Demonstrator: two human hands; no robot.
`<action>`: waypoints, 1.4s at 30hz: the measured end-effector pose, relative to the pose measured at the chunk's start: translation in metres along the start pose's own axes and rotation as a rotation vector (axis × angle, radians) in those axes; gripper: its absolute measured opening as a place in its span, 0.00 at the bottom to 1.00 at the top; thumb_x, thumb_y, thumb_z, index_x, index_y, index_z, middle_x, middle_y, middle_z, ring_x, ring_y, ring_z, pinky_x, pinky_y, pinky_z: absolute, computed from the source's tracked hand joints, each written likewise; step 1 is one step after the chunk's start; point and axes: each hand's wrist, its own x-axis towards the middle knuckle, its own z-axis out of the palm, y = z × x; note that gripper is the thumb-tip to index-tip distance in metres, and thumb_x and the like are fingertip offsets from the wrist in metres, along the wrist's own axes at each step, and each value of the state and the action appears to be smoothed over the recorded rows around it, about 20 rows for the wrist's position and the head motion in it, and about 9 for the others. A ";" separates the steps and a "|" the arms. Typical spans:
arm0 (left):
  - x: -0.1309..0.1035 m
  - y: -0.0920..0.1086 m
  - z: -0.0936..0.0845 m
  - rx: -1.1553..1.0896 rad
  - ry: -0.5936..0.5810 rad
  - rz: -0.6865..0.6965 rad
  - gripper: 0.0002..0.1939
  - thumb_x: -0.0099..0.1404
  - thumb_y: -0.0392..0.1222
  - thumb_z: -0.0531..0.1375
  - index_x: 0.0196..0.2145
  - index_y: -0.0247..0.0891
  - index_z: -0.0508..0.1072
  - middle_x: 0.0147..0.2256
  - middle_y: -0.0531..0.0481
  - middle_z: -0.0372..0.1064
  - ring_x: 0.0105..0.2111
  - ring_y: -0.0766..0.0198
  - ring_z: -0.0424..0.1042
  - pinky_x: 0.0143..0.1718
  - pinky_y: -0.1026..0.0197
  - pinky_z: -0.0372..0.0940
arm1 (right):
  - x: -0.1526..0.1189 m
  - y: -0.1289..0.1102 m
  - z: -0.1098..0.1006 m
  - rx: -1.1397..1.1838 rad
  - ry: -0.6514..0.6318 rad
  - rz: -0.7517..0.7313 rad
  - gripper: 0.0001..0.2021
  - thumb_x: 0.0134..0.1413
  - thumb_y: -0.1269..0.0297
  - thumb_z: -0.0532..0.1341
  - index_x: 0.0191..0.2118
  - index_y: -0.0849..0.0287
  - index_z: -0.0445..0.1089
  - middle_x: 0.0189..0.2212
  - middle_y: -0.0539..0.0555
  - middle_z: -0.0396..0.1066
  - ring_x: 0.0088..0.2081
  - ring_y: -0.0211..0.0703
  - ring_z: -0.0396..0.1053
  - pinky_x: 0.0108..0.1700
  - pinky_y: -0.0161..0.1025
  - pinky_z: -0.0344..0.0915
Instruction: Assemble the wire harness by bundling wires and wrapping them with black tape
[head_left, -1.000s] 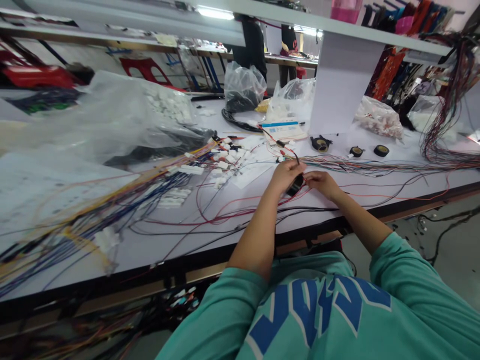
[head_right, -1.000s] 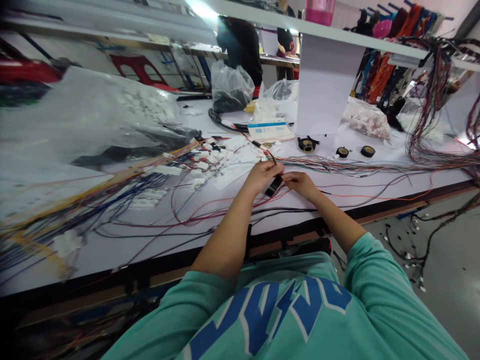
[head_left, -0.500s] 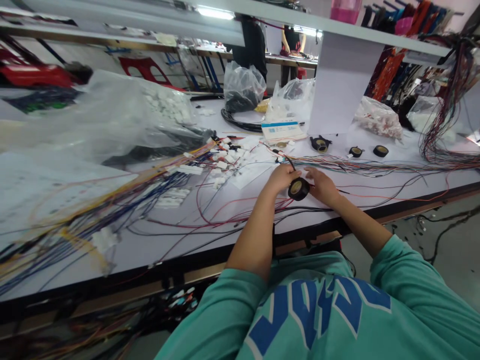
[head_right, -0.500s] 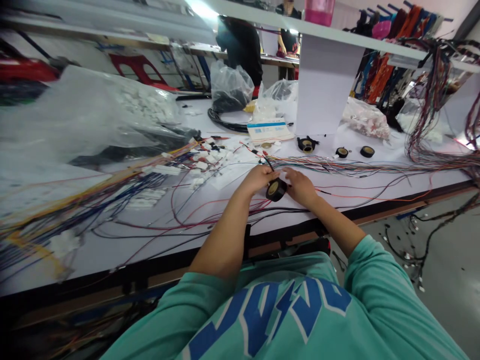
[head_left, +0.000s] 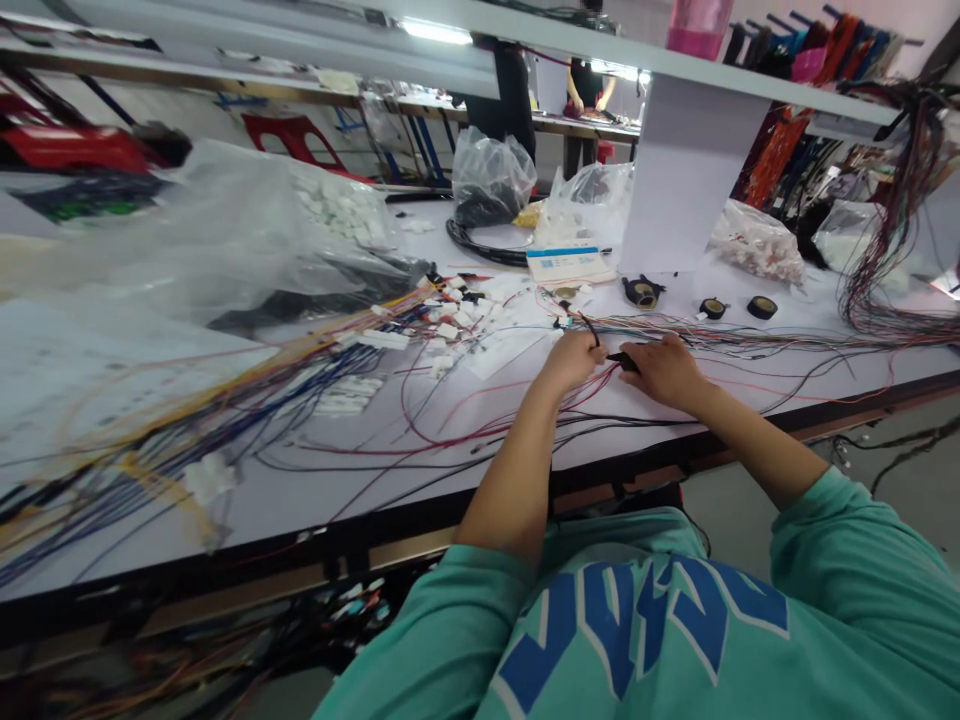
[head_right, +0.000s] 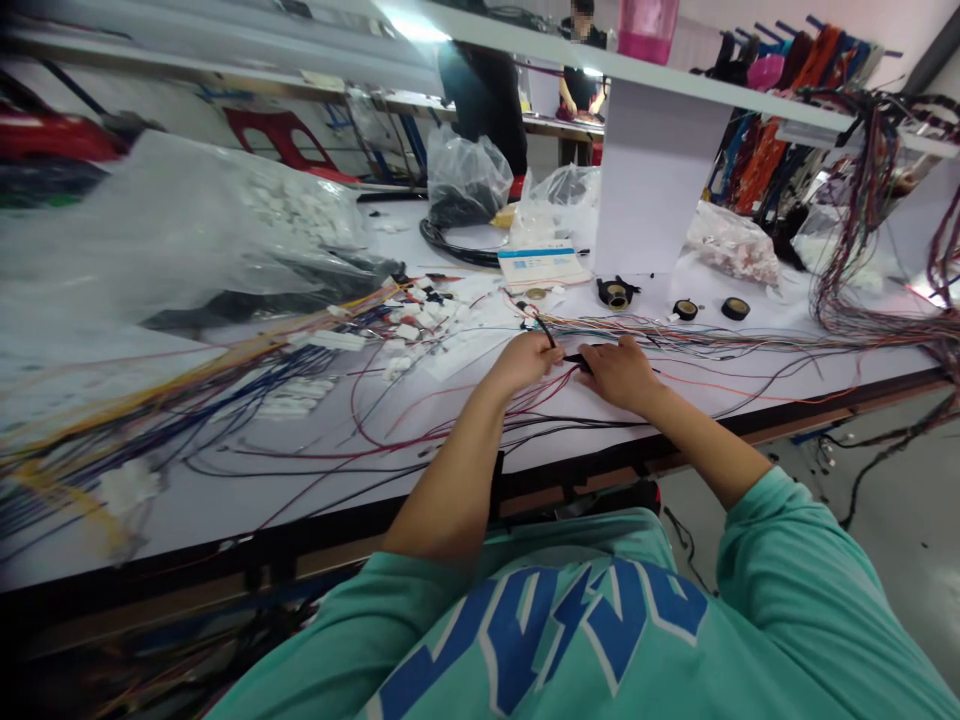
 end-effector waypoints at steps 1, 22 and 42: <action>-0.002 0.003 0.000 0.104 0.000 0.062 0.10 0.57 0.36 0.55 0.20 0.37 0.70 0.22 0.48 0.70 0.27 0.61 0.69 0.31 0.61 0.60 | 0.003 0.002 0.002 0.003 0.004 0.038 0.16 0.59 0.61 0.51 0.48 0.63 0.66 0.38 0.63 0.73 0.41 0.51 0.69 0.46 0.47 0.48; 0.003 -0.002 0.010 0.014 0.147 0.142 0.11 0.60 0.40 0.52 0.33 0.38 0.74 0.35 0.47 0.73 0.39 0.61 0.69 0.42 0.61 0.61 | 0.020 0.012 0.047 1.575 -0.066 0.188 0.13 0.38 0.66 0.62 0.35 0.61 0.71 0.29 0.49 0.70 0.32 0.36 0.66 0.38 0.37 0.64; -0.003 -0.001 0.007 0.037 -0.008 0.160 0.10 0.57 0.40 0.55 0.28 0.37 0.76 0.31 0.51 0.75 0.33 0.64 0.71 0.39 0.64 0.62 | 0.022 0.008 0.031 1.648 -0.262 0.526 0.04 0.43 0.70 0.57 0.22 0.61 0.65 0.17 0.49 0.67 0.22 0.33 0.60 0.29 0.33 0.56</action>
